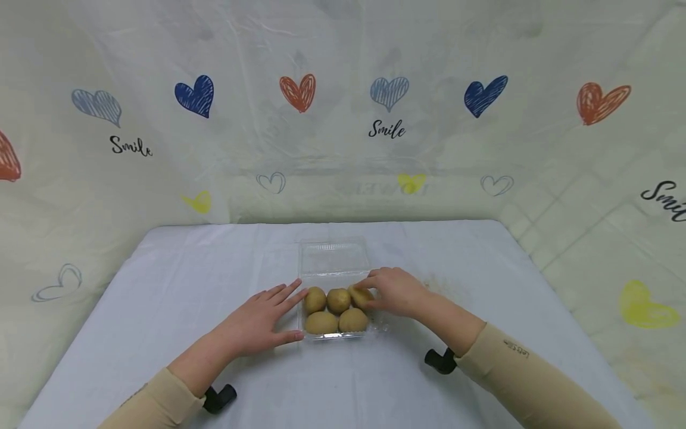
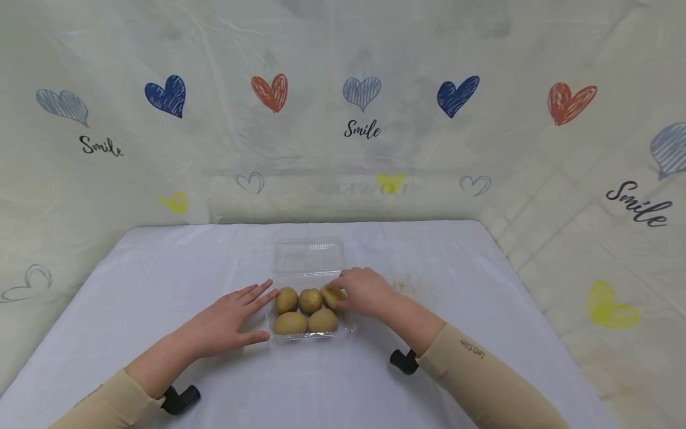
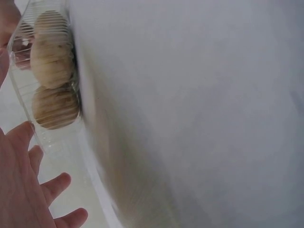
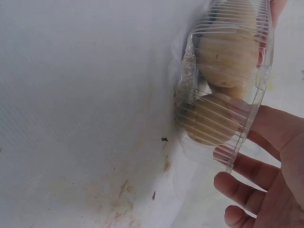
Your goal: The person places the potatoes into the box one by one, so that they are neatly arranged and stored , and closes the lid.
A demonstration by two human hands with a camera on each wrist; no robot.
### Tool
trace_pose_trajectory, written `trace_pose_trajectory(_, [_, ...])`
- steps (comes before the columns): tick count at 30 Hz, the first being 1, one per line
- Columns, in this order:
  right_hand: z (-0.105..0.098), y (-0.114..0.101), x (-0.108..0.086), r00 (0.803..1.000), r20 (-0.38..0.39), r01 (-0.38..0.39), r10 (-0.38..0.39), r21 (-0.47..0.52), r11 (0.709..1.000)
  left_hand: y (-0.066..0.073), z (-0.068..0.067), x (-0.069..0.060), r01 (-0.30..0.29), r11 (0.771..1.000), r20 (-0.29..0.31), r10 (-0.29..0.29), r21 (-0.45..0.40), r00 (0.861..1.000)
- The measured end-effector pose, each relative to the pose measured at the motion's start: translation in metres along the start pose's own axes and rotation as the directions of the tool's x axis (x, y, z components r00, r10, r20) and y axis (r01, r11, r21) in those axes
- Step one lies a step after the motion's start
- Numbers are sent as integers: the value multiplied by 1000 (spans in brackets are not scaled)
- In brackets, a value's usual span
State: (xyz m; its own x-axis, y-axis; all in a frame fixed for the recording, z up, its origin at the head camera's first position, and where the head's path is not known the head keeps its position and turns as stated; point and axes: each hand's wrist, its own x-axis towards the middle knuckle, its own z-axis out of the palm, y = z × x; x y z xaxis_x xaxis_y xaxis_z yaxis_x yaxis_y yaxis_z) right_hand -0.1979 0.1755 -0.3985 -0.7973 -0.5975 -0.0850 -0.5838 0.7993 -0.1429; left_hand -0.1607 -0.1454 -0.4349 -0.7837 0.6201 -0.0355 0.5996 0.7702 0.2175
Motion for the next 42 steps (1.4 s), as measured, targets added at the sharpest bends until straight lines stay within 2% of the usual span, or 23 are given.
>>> trace_pose_trajectory(7, [-1,3,-5,998,0,-55,56,121,991,0,0,0,-4,1000,0,4,-12,1000])
trace_pose_trajectory(14, [-8,11,-10,996,-47,-60,71,201,978,-4,-3,-1,25,1000,-15,-25,3,1000])
trace_pose_trajectory(22, [-10,20,-16,988,-58,-122,147,312,942,-13,-6,0,61,997,-47,-63,-56,997])
trace_pose_trajectory(29, [-3,33,-16,978,-62,-161,200,387,908,-20,-4,4,91,991,-27,-94,-98,995])
trace_pose_trajectory(32, [-1,39,-14,974,-49,-180,219,413,893,-24,-1,7,116,987,-11,-118,-113,993])
trace_pose_trajectory(38, [4,49,-8,958,25,-268,287,439,857,-31,1,16,182,968,14,-182,-172,983])
trace_pose_trajectory(42, [7,52,-5,952,53,-290,300,459,840,-32,0,23,209,958,28,-208,-197,978])
